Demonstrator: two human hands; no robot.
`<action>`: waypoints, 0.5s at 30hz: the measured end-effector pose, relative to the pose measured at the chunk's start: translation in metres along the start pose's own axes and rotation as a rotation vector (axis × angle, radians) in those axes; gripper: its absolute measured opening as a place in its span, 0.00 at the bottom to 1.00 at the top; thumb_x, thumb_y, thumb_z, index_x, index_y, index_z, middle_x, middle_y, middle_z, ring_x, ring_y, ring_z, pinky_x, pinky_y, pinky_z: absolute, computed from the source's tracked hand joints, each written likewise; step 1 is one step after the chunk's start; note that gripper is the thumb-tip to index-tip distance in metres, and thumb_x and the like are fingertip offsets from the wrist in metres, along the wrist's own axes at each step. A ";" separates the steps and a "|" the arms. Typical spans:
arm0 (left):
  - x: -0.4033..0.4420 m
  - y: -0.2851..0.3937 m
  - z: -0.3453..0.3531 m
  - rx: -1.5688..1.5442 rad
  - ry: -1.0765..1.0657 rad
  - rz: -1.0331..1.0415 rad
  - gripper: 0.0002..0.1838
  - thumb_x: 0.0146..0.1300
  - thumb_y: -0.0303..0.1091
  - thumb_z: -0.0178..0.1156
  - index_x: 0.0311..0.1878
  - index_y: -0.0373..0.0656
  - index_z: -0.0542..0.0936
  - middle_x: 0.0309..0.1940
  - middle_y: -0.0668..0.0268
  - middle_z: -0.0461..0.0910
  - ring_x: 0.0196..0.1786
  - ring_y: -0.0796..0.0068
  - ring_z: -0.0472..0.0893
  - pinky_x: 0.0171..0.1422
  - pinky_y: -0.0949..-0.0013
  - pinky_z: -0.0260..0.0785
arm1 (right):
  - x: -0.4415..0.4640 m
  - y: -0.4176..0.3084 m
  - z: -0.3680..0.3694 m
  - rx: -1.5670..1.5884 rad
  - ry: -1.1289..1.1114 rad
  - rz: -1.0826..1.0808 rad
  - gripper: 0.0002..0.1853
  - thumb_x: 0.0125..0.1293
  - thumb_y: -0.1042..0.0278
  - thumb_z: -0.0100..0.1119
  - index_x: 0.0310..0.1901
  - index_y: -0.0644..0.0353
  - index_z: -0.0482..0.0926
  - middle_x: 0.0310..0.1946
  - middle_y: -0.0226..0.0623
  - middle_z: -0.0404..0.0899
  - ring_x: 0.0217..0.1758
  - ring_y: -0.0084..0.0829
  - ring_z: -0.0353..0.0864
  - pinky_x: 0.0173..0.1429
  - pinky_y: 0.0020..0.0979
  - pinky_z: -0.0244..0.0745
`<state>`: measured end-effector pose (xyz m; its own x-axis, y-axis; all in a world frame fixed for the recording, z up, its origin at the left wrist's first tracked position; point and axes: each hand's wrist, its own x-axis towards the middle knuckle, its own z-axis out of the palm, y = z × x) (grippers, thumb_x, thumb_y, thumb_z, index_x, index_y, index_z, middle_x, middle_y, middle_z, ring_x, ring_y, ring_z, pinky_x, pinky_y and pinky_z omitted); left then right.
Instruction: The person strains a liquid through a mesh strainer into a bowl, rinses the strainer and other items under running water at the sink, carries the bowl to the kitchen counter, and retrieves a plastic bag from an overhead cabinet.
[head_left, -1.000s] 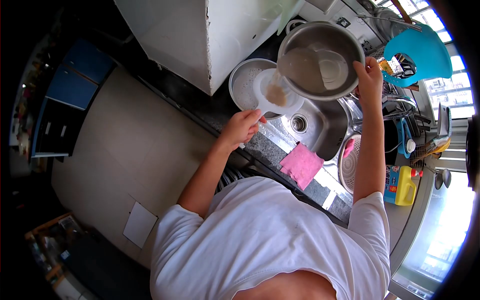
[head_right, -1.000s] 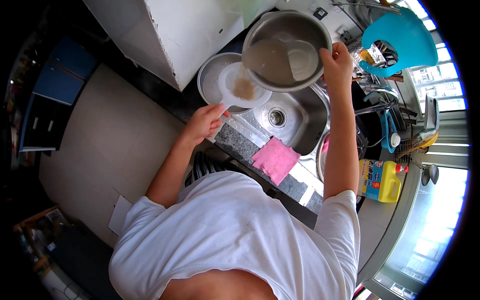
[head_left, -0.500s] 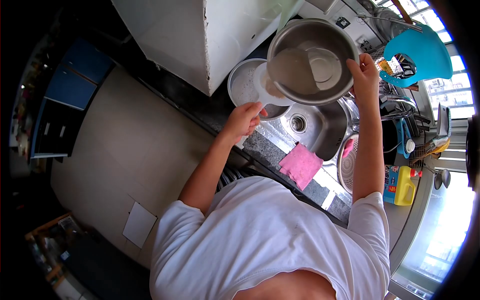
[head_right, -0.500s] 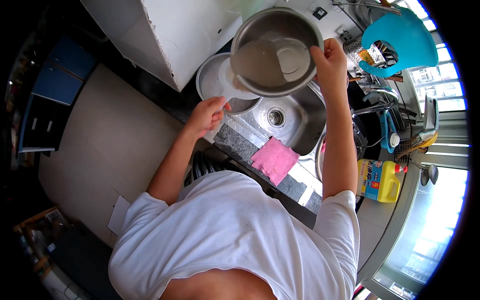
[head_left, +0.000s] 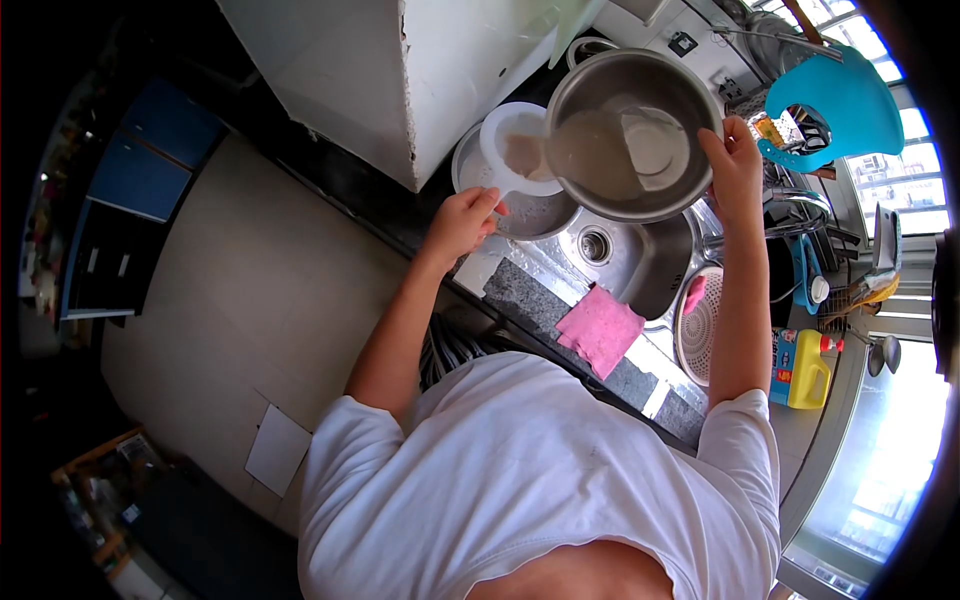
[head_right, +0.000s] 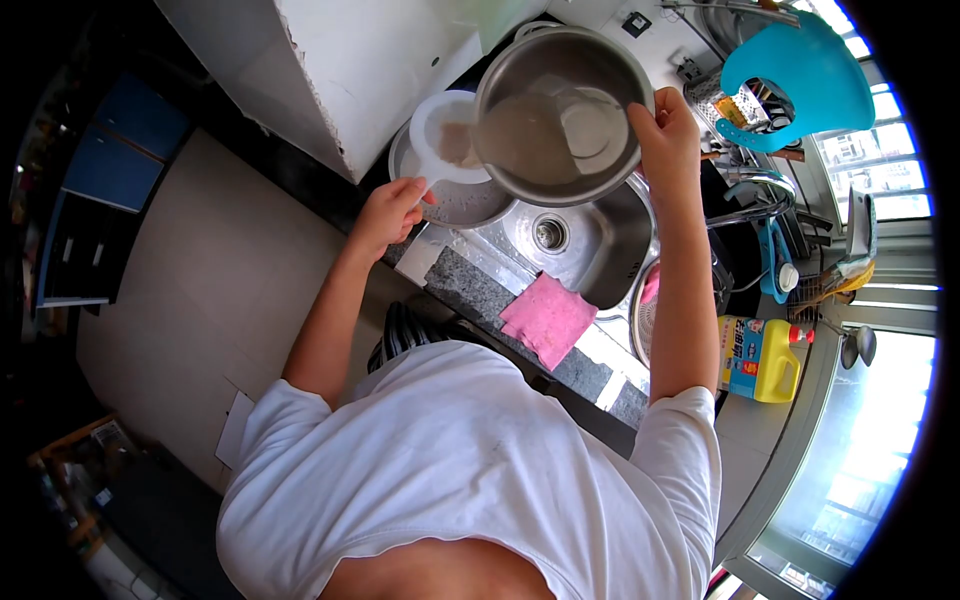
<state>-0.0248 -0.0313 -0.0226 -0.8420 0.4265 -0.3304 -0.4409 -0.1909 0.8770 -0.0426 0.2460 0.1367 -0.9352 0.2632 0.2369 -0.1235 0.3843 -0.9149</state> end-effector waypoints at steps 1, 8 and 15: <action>-0.001 0.000 -0.001 0.026 0.003 0.015 0.16 0.65 0.42 0.46 0.30 0.40 0.73 0.11 0.79 0.55 0.12 0.91 0.50 0.14 0.81 0.39 | 0.000 0.001 -0.002 -0.021 0.003 -0.001 0.05 0.55 0.74 0.53 0.27 0.62 0.67 0.17 0.28 0.69 0.18 0.13 0.65 0.21 0.17 0.60; -0.002 -0.003 -0.003 0.126 0.043 0.079 0.15 0.65 0.40 0.47 0.28 0.40 0.73 0.11 0.78 0.57 0.13 0.91 0.53 0.14 0.82 0.42 | 0.007 0.009 -0.012 -0.091 0.033 -0.019 0.05 0.54 0.73 0.53 0.26 0.62 0.67 0.16 0.28 0.68 0.16 0.14 0.64 0.17 0.18 0.58; -0.010 0.000 0.001 0.214 0.053 0.072 0.15 0.65 0.39 0.46 0.28 0.40 0.73 0.12 0.78 0.59 0.13 0.91 0.53 0.15 0.82 0.43 | 0.010 0.007 -0.014 -0.171 0.051 -0.018 0.06 0.54 0.72 0.52 0.26 0.61 0.67 0.15 0.27 0.67 0.14 0.14 0.62 0.15 0.18 0.56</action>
<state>-0.0159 -0.0353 -0.0190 -0.8865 0.3703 -0.2776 -0.3080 -0.0245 0.9511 -0.0481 0.2637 0.1371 -0.9147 0.2978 0.2732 -0.0778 0.5335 -0.8422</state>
